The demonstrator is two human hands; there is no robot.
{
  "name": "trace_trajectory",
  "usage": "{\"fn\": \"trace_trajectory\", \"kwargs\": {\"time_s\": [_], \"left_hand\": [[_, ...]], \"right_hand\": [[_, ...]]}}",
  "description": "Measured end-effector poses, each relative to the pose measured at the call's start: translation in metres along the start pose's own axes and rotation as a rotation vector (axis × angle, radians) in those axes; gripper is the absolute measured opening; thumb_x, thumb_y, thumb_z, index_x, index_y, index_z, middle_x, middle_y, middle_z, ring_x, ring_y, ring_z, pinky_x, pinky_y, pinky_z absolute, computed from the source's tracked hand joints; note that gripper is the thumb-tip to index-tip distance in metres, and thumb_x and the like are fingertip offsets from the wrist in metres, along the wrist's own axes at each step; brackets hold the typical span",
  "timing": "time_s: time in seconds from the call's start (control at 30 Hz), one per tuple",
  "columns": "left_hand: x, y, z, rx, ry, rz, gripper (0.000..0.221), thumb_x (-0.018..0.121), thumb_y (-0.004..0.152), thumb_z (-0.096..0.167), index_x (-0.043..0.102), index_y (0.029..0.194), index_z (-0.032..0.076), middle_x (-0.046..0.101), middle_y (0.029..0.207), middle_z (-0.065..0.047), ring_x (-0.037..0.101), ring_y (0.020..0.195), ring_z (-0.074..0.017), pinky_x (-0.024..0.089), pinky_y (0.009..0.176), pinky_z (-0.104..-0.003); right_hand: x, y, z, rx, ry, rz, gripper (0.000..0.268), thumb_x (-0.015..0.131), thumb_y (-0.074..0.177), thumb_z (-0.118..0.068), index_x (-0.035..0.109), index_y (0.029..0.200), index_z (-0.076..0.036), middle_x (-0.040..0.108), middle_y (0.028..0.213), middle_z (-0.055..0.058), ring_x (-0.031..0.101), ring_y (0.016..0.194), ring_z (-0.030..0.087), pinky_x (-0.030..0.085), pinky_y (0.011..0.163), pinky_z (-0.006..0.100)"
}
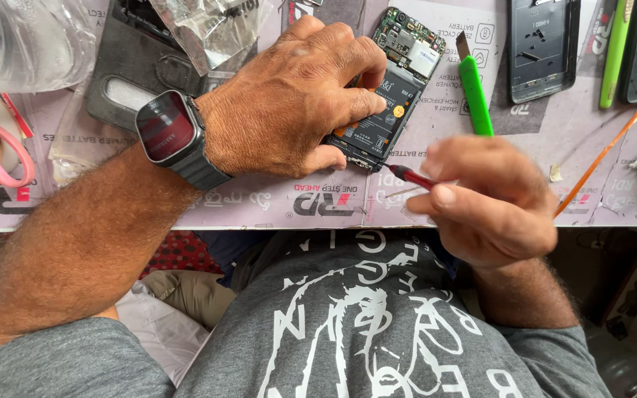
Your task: The person disassembles a mobile phone using a screwdriver and a cutter, prying the internal components apart and removing a battery from the assembly.
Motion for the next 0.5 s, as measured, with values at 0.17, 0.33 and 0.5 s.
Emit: {"fn": "trace_trajectory", "kwargs": {"time_s": [0.17, 0.33, 0.5], "left_hand": [[0.000, 0.000, 0.000, 0.009, 0.021, 0.003, 0.062, 0.095, 0.062, 0.030, 0.074, 0.115, 0.008, 0.056, 0.121, -0.007, 0.052, 0.114, -0.0279, 0.039, 0.101, -0.048], [0.000, -0.001, 0.001, 0.008, 0.028, 0.001, 0.063, 0.095, 0.063, 0.031, 0.074, 0.117, 0.008, 0.056, 0.121, -0.006, 0.052, 0.115, -0.0272, 0.039, 0.102, -0.048], [-0.002, 0.000, 0.004, 0.006, 0.056, 0.020, 0.067, 0.095, 0.062, 0.036, 0.074, 0.119, 0.008, 0.057, 0.122, -0.007, 0.052, 0.116, -0.0278, 0.039, 0.102, -0.047]], "right_hand": [[0.002, -0.002, 0.001, 0.085, -0.025, 0.030, 0.027, 0.063, 0.095, 0.003, 0.056, 0.121, 0.000, 0.071, 0.102, 0.021, 0.076, 0.091, 0.029, 0.068, 0.079, 0.042], [0.005, -0.003, 0.008, -0.037, 0.031, 0.039, 0.026, 0.064, 0.104, 0.002, 0.057, 0.128, -0.005, 0.072, 0.101, 0.023, 0.077, 0.089, 0.031, 0.069, 0.071, 0.037], [0.007, -0.004, 0.006, 0.008, 0.039, 0.053, 0.032, 0.054, 0.112, -0.007, 0.047, 0.143, -0.009, 0.070, 0.110, 0.024, 0.077, 0.096, 0.032, 0.070, 0.080, 0.039]]}}
Point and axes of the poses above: each hand's wrist, its own y-axis towards the middle knuckle, its own x-axis out of the palm, z = x × y, the point moved 5 cm from there along y, towards the middle knuckle
